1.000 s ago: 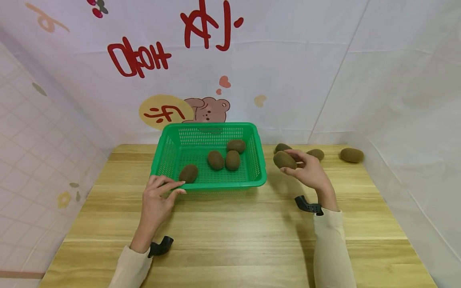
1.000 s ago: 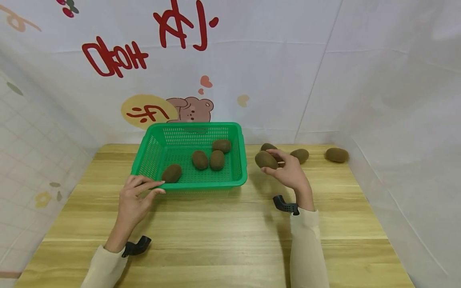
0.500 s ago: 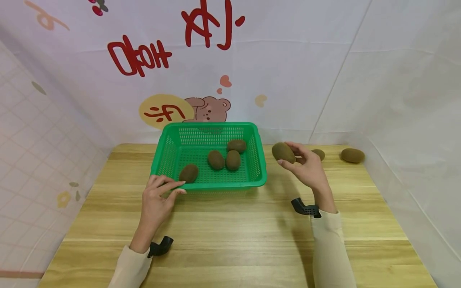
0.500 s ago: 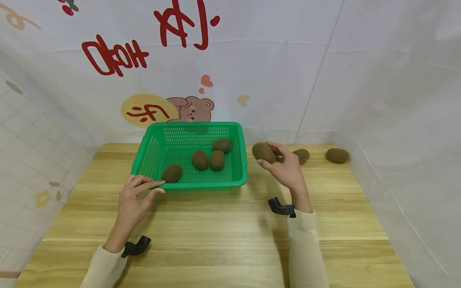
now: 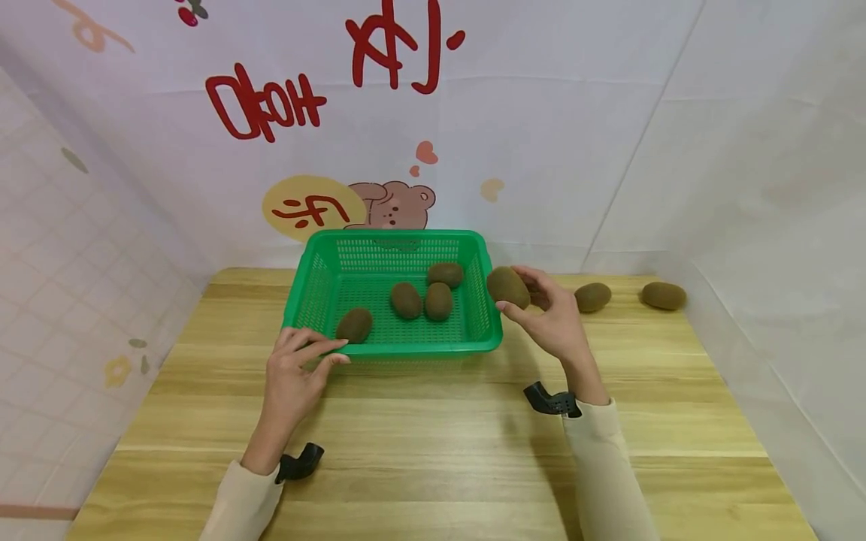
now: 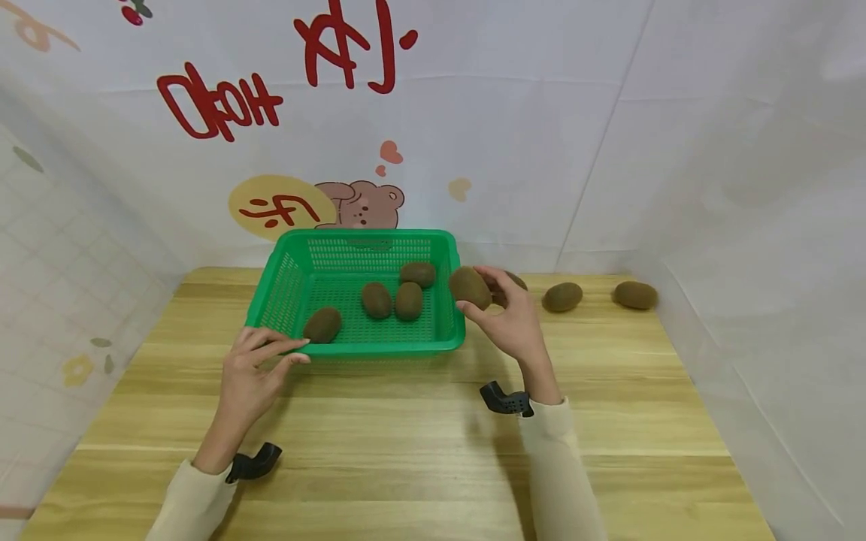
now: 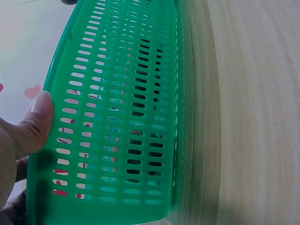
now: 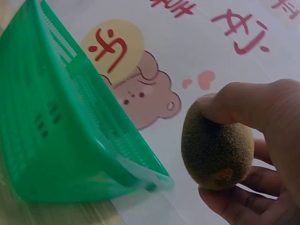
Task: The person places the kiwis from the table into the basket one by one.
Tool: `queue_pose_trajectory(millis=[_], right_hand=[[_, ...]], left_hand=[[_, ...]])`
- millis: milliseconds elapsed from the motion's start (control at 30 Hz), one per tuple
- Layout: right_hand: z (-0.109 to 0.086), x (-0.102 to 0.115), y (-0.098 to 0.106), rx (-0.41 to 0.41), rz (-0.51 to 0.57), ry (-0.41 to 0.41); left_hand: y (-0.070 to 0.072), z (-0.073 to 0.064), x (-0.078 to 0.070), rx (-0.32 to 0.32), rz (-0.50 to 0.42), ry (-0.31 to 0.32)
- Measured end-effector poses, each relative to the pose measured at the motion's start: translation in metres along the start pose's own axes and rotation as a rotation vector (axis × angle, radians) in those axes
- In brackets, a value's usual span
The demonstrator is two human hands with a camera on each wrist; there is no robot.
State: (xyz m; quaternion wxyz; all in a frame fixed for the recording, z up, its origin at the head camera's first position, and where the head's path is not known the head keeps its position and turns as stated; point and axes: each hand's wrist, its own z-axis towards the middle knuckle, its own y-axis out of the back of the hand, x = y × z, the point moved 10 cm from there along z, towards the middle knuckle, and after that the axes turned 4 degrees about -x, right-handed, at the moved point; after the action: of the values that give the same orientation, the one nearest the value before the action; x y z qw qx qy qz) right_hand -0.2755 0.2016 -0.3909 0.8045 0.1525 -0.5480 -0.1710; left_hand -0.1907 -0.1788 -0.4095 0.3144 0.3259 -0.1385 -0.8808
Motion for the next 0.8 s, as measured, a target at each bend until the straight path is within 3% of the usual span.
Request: queue_pose_trajectory(millis=[500,800], right_hand=[[-0.004,0.017,-0.043,0.077,-0.007,0.098],[-0.005,0.017,-0.055,0.123,-0.009,0.085]], left_hand=[[0.0,0.0,0.001,0.007,-0.01,0.022],[-0.001,0.001,0.002,0.013,-0.005,0.034]])
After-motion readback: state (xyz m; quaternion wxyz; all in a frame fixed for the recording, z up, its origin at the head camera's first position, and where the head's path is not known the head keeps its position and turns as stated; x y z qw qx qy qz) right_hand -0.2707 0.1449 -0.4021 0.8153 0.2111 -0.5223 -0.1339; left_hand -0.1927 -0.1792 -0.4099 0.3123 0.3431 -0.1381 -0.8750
